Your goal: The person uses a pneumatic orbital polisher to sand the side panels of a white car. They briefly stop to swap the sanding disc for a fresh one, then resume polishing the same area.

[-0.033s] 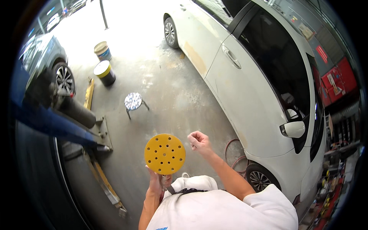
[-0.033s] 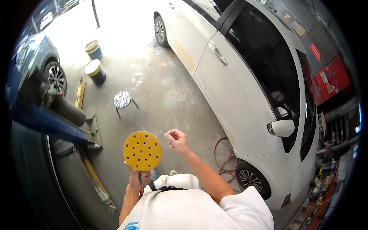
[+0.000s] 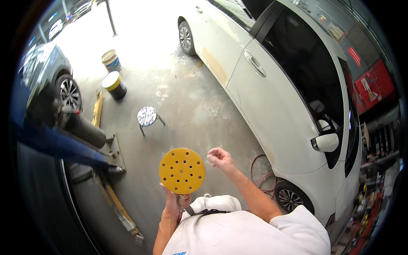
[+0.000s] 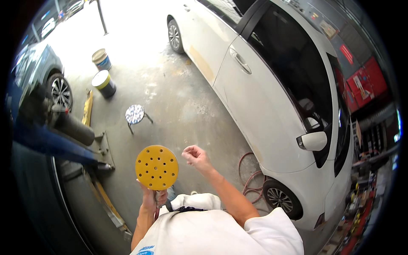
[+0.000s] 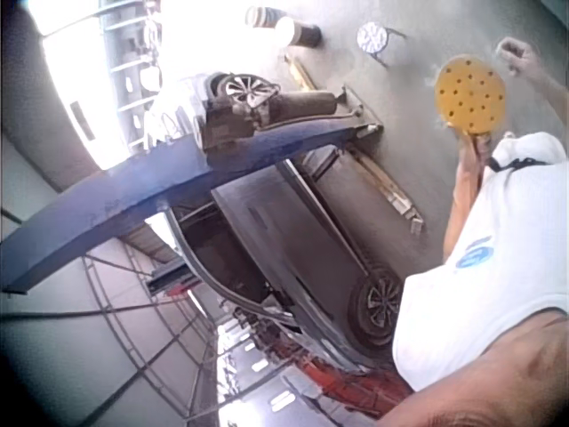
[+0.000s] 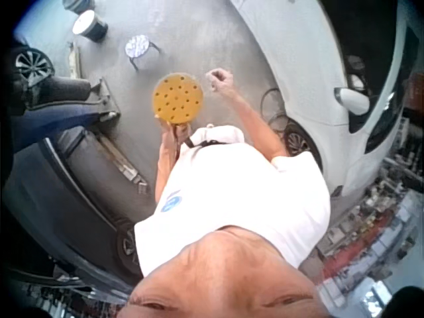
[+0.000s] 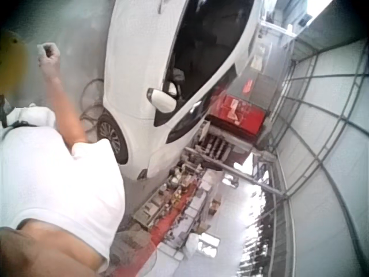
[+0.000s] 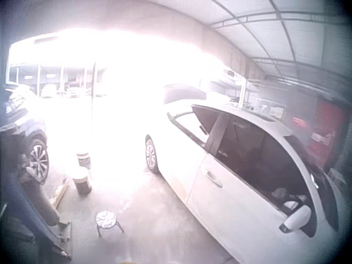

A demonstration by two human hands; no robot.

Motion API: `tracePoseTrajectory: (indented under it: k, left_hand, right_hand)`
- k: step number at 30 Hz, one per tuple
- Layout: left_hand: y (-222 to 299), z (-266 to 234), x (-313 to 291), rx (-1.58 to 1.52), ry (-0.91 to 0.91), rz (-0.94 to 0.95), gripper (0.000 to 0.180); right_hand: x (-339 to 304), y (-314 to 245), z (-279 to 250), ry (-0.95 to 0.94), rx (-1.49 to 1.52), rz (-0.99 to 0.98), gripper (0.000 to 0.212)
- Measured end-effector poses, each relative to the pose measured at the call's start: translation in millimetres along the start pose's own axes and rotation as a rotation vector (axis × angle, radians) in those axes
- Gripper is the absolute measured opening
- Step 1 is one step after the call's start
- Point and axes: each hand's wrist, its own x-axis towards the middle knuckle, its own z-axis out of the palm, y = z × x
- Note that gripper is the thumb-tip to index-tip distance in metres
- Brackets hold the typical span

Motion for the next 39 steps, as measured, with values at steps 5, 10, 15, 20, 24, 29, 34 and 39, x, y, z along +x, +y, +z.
tracePoseTrajectory:
  k: [5, 10, 15, 20, 24, 29, 34, 39]
  left_hand:
    - [109, -16, 69, -0.098, -0.343, -0.217, 0.106]
    - [181, -1, 135, -0.107, -0.521, -0.437, 0.109]
    - [214, 1, 201, 0.547, -0.483, -0.325, 0.072]
    - [226, -97, 265, 1.424, -0.394, 0.045, 0.031]
    - [269, -186, 338, 1.616, 0.081, 0.126, 0.026]
    - [386, -157, 484, 1.704, 0.315, 0.670, 0.027]
    - [504, 1, 591, 1.452, 0.399, 1.068, 0.042]
    - [567, 160, 655, 1.083, 0.268, 1.339, 0.024]
  right_hand:
    - [59, 9, 55, -0.408, 0.441, -0.125, 0.054]
    - [118, 5, 98, -0.318, 1.005, -0.184, 0.058]
    - [147, -19, 37, 0.157, 1.086, -0.523, 0.059]
    - [116, -62, -93, 0.605, 1.006, -0.870, 0.045]
    - [76, -85, -173, 1.086, 0.849, -0.975, 0.036]
    - [57, -104, -219, 1.135, 0.740, -1.159, 0.041]
    - [67, -116, -235, 1.202, 0.878, -1.223, 0.044]
    - [85, -104, -236, 1.172, 1.112, -1.311, 0.048]
